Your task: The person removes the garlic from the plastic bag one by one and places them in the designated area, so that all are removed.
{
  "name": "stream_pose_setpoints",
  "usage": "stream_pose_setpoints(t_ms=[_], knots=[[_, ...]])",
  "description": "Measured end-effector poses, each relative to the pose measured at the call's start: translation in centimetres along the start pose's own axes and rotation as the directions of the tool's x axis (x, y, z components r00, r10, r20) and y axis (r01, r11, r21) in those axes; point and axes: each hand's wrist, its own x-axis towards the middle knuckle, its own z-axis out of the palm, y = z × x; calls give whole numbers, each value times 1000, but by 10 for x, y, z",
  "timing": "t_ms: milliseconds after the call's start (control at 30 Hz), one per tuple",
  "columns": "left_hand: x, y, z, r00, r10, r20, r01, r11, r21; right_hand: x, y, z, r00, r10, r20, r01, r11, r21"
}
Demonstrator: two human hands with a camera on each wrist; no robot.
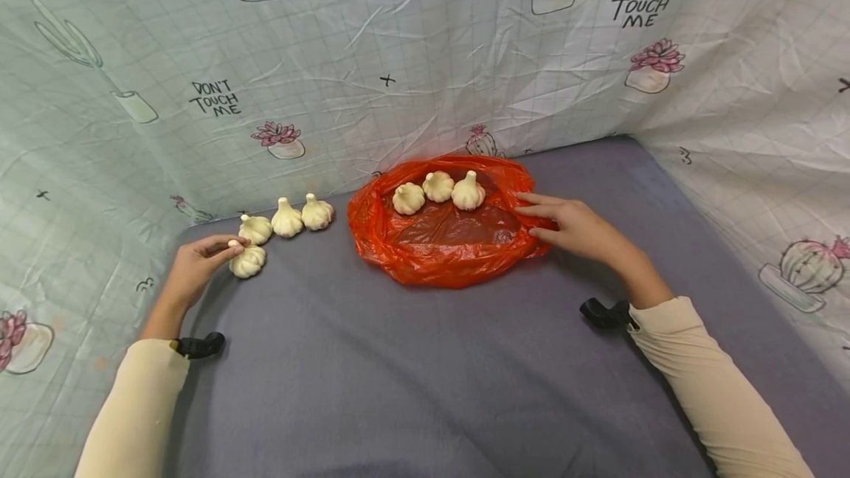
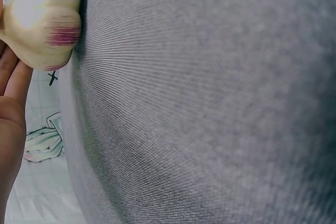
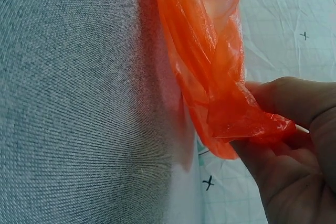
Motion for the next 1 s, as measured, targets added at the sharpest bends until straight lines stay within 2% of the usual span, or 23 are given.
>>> stream_pose_setpoints(t_ms=[100, 200, 333, 433, 567, 700, 800, 900, 1000], knots=[[0, -1, 1, 1000, -12, -19, 12, 1000, 22, 1, 0, 0, 1000, 2, -3, -2, 1000, 2], [3, -13, 0, 999, -7, -37, 9, 999, 37, 1, 0, 1, 1000, -1, -8, 1, 1000, 1], [1, -10, 1, 999, -5, -42, 6, 999, 33, 2, 0, 1, 1000, -7, -2, 7, 1000, -5], [-2, 4, 1, 999, -18, -40, 18, 1000, 7, 2, 0, 1, 1000, -3, 4, 3, 1000, -10], [-3, 6, 1, 999, -30, -44, 30, 999, -14, 2, 0, 2, 1000, 8, 9, -8, 1000, -4], [-6, 12, 1, 997, -37, -70, 40, 999, 36, 1, 2, 1, 1000, 19, 22, -19, 1000, 4], [-7, 10, 0, 994, -27, -108, 37, 995, 88, 3, 2, 2, 999, 18, 34, -18, 1000, 7], [-5, 7, 1, 987, 7, -158, 15, 990, 139, 4, 1, 2, 999, 16, 42, -17, 1000, 8], [-2, 14, 6, 977, 58, -207, -20, 983, 183, 4, 1, 1, 998, 23, 52, -23, 1000, 7]])
